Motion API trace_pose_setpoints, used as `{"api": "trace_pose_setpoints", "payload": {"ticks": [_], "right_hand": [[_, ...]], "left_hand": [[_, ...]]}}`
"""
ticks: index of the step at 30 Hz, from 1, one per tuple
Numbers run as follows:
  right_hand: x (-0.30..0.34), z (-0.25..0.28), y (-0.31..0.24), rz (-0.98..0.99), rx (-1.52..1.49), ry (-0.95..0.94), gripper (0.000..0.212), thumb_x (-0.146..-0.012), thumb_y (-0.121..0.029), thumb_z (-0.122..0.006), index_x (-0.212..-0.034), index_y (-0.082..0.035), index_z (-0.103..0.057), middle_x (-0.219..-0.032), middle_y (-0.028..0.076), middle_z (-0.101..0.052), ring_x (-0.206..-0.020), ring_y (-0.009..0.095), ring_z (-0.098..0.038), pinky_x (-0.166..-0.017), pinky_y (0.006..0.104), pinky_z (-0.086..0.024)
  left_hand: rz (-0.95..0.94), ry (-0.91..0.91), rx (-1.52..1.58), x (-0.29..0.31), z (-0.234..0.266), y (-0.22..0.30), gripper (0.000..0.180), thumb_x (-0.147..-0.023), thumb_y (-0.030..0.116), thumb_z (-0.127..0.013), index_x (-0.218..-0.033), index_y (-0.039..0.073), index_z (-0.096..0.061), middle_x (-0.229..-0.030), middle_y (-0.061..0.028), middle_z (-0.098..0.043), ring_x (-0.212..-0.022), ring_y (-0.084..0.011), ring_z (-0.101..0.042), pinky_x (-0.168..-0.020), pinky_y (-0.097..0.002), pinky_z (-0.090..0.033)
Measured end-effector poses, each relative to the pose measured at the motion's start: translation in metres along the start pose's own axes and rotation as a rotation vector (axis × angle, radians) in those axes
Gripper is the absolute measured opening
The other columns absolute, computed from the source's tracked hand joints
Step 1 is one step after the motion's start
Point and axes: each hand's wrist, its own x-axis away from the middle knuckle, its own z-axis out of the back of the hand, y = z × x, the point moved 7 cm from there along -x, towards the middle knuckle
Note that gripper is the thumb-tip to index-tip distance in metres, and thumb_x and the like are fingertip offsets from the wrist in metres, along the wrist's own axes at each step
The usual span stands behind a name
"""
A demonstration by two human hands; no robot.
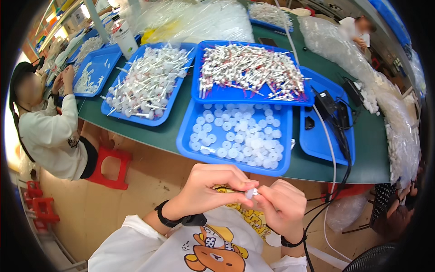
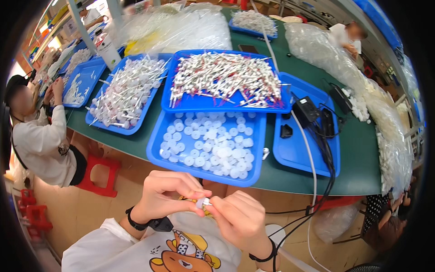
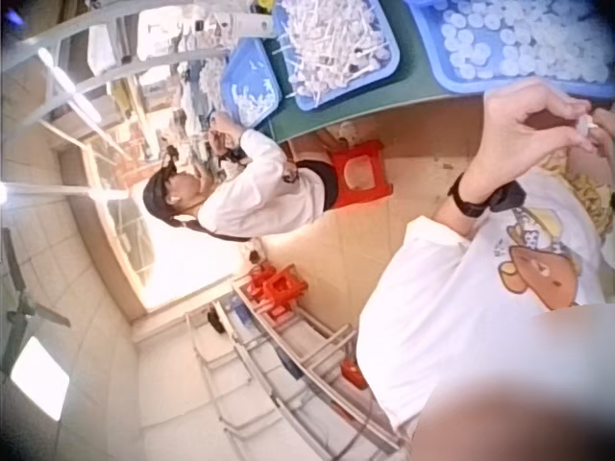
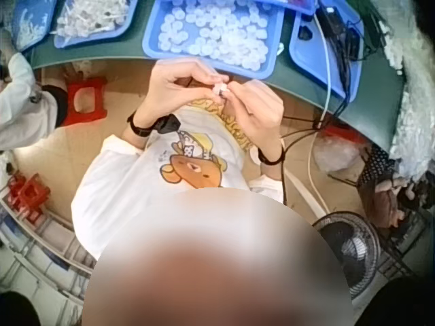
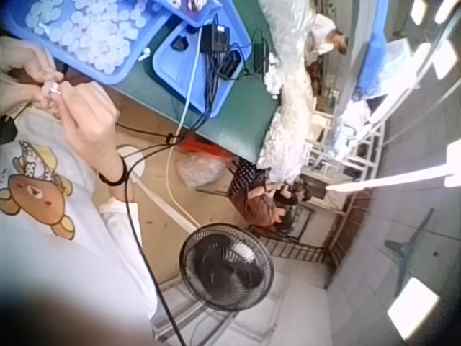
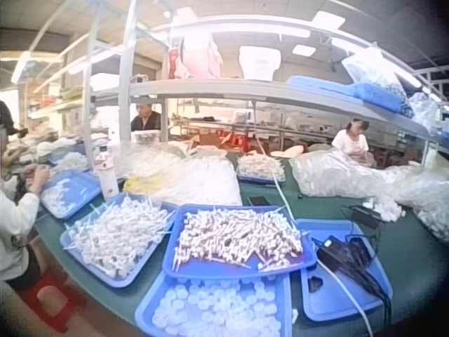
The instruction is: The person repeatedly picks a white plastic cap and a stick with a red tip from blue trays, inserts the stick into the cap, and places the assembled unit into a tray. The process is repeated continuously.
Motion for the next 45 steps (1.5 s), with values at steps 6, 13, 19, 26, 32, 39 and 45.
{"api": "trace_pose_setpoints", "payload": {"ticks": [6, 13, 19, 26, 32, 39, 45], "right_hand": [[-0.002, -0.033, 0.01, -0.081, 0.252, -0.096, 0.026, -0.077, -0.001, -0.078, -0.101, 0.003, -0.068, -0.077, 0.009, -0.063, -0.069, 0.026, -0.06, -0.064, 0.0374, -0.045], [-0.008, -0.02, 0.017, -0.224, 0.309, 0.036, 0.031, -0.083, 0.0, -0.071, -0.113, 0.002, -0.066, -0.096, 0.014, -0.067, -0.084, 0.032, -0.061, -0.075, 0.0404, -0.048], [-0.016, -0.022, 0.011, -0.173, 0.313, -0.017, 0.019, -0.082, 0.002, -0.07, -0.101, 0.001, -0.068, -0.093, 0.013, -0.066, -0.085, 0.031, -0.061, -0.075, 0.0405, -0.047], [-0.028, -0.023, 0.013, -0.179, 0.367, -0.092, 0.012, -0.084, 0.003, -0.067, -0.096, 0.002, -0.067, -0.089, 0.014, -0.064, -0.084, 0.031, -0.059, -0.075, 0.0387, -0.046], [-0.057, -0.006, 0.026, -0.178, 0.538, -0.207, 0.008, -0.085, -0.004, -0.068, -0.091, 0.001, -0.066, -0.086, 0.012, -0.062, -0.082, 0.031, -0.057, -0.072, 0.0414, -0.044], [-0.112, -0.018, 0.042, -0.086, 0.536, -0.27, 0.01, -0.085, -0.009, -0.069, -0.088, 0.0, -0.065, -0.082, 0.014, -0.064, -0.082, 0.034, -0.062, -0.073, 0.0436, -0.047], [-0.175, -0.059, 0.088, 0.009, 0.634, -0.296, 0.015, -0.085, -0.014, -0.071, -0.091, -0.001, -0.07, -0.086, 0.019, -0.069, -0.086, 0.036, -0.067, -0.076, 0.045, -0.052]], "left_hand": [[0.096, 0.0, -0.3, 0.005, 0.026, -0.017, 0.021, -0.08, 0.008, -0.081, -0.098, 0.0, -0.073, -0.094, -0.0091, -0.074, -0.076, -0.0182, -0.069, -0.064, -0.0272, -0.055], [0.092, 0.509, -0.403, 0.002, 0.147, -0.003, 0.026, -0.081, 0.003, -0.08, -0.106, 0.002, -0.072, -0.089, -0.0027, -0.07, -0.078, -0.0083, -0.064, -0.072, -0.0246, -0.052], [-0.087, 0.695, -1.052, -0.037, 0.253, 0.023, 0.042, -0.081, 0.016, -0.081, -0.118, 0.004, -0.065, -0.104, -0.0132, -0.071, -0.101, -0.0233, -0.068, -0.085, -0.0344, -0.053], [-0.127, 0.15, -1.217, -0.054, 0.158, 0.024, 0.038, -0.085, 0.018, -0.074, -0.118, 0.005, -0.063, -0.114, -0.0162, -0.063, -0.109, -0.0358, -0.06, -0.096, -0.0414, -0.048], [0.014, -0.31, -1.065, -0.015, 0.049, -0.03, 0.019, -0.089, 0.017, -0.069, -0.099, 0.004, -0.06, -0.098, -0.0128, -0.057, -0.095, -0.0312, -0.06, -0.085, -0.0407, -0.048], [0.022, -0.203, -0.988, -0.018, 0.032, -0.05, 0.015, -0.088, 0.011, -0.067, -0.093, 0.002, -0.056, -0.097, -0.0133, -0.053, -0.091, -0.0327, -0.057, -0.081, -0.0422, -0.047], [-0.027, -0.07, -0.913, -0.021, 0.034, -0.047, 0.017, -0.085, 0.007, -0.068, -0.091, 0.002, -0.054, -0.092, -0.0142, -0.053, -0.09, -0.0336, -0.055, -0.08, -0.0424, -0.046]]}}
